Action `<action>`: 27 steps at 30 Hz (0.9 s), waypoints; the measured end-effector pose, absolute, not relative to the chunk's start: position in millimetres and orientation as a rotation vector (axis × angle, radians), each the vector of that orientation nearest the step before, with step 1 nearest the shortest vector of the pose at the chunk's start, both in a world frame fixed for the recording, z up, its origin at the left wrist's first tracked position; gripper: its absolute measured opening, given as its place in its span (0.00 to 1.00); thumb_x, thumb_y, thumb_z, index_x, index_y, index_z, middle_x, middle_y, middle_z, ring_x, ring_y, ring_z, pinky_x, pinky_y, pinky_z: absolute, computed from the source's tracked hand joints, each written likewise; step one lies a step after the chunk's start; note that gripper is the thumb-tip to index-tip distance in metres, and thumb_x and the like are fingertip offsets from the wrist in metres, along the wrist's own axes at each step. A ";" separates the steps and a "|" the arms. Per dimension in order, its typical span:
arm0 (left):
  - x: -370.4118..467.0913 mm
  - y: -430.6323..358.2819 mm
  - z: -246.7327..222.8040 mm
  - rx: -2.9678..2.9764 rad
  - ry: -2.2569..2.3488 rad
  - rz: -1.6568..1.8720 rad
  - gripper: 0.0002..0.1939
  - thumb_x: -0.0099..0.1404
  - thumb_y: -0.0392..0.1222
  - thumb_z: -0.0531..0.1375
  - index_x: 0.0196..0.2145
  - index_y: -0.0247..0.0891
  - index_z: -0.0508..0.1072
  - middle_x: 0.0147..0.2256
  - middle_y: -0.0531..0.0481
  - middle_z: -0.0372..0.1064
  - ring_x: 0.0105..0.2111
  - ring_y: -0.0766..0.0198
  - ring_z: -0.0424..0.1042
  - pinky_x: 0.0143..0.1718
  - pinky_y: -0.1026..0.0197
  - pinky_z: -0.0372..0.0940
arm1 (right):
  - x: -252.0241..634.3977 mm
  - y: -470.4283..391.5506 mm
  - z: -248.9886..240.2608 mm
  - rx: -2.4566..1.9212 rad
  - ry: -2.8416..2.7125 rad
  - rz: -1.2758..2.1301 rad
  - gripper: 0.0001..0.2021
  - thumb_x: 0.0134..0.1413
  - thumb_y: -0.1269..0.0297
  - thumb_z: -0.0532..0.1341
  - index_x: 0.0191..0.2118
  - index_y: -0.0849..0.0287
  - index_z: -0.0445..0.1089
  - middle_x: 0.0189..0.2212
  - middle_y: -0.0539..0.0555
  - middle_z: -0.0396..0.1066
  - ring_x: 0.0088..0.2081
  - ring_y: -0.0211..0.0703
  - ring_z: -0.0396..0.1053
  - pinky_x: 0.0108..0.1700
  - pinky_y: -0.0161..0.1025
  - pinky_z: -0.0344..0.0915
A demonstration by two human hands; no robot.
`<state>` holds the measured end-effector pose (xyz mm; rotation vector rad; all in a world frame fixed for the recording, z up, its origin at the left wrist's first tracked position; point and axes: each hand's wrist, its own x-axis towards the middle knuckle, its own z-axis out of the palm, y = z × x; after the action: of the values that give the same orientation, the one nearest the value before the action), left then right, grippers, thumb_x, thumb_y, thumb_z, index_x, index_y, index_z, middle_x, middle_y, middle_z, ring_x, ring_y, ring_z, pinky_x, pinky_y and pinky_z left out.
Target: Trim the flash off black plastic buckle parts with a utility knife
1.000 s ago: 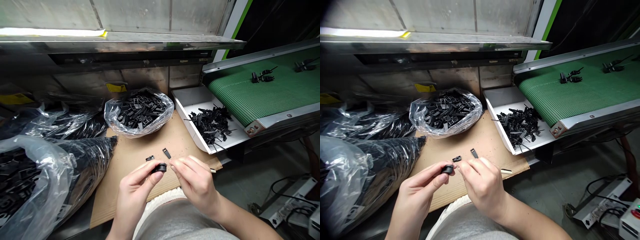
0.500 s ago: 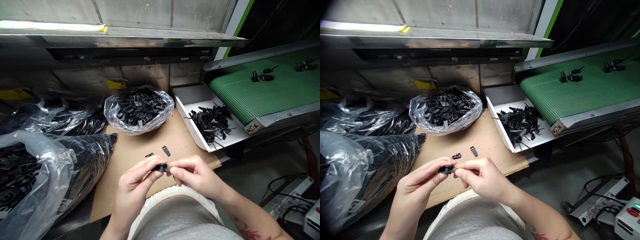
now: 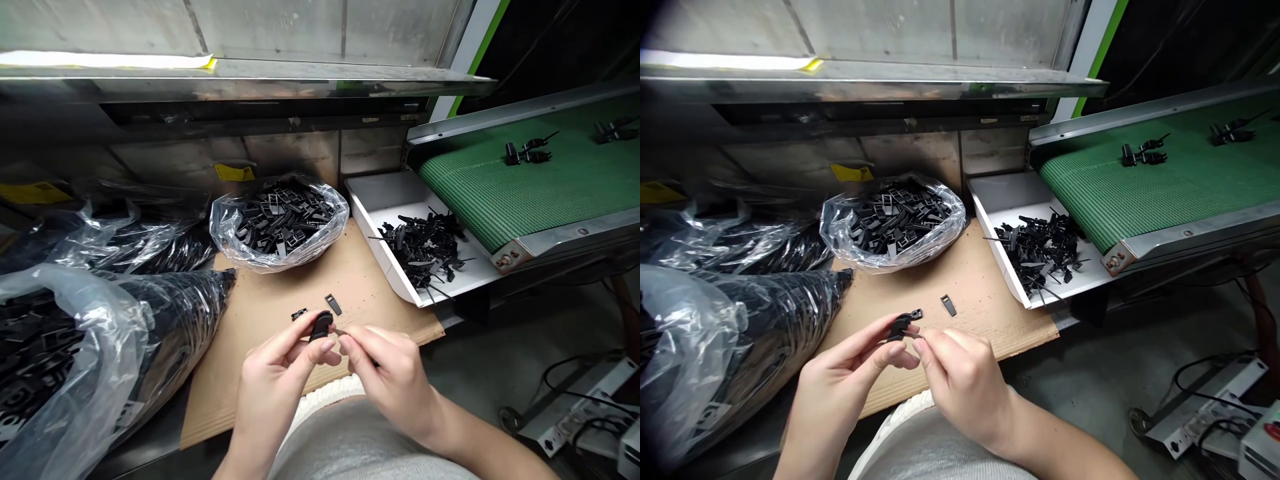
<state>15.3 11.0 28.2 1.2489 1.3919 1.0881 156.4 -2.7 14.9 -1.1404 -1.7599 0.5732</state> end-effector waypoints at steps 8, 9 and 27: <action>18.7 10.1 30.0 1.331 1.377 1.141 0.13 0.50 0.38 0.64 0.37 0.40 0.75 0.23 0.55 0.76 0.22 0.63 0.74 0.28 0.64 0.71 | 150.6 1.2 5.0 -1.195 -1.788 0.442 0.10 0.59 0.72 0.49 0.33 0.62 0.67 0.24 0.53 0.69 0.25 0.37 0.66 0.29 0.34 0.64; 18.5 10.0 29.5 1.353 1.369 1.148 0.13 0.50 0.38 0.64 0.37 0.40 0.75 0.23 0.56 0.76 0.22 0.63 0.74 0.28 0.65 0.71 | 150.7 2.0 6.4 -1.190 -1.789 0.483 0.11 0.59 0.72 0.49 0.32 0.61 0.67 0.24 0.53 0.69 0.25 0.37 0.66 0.29 0.34 0.64; 3.7 7.3 27.3 1.322 1.408 1.131 0.08 0.50 0.38 0.63 0.31 0.42 0.77 0.23 0.56 0.74 0.23 0.64 0.73 0.30 0.65 0.68 | 153.2 32.4 24.3 -1.235 -1.433 0.953 0.06 0.50 0.64 0.59 0.27 0.60 0.65 0.20 0.46 0.58 0.22 0.32 0.56 0.24 0.30 0.54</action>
<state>3.7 7.3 27.3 1.3222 1.4077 1.1306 153.2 32.4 24.3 -1.2350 -1.4325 0.9527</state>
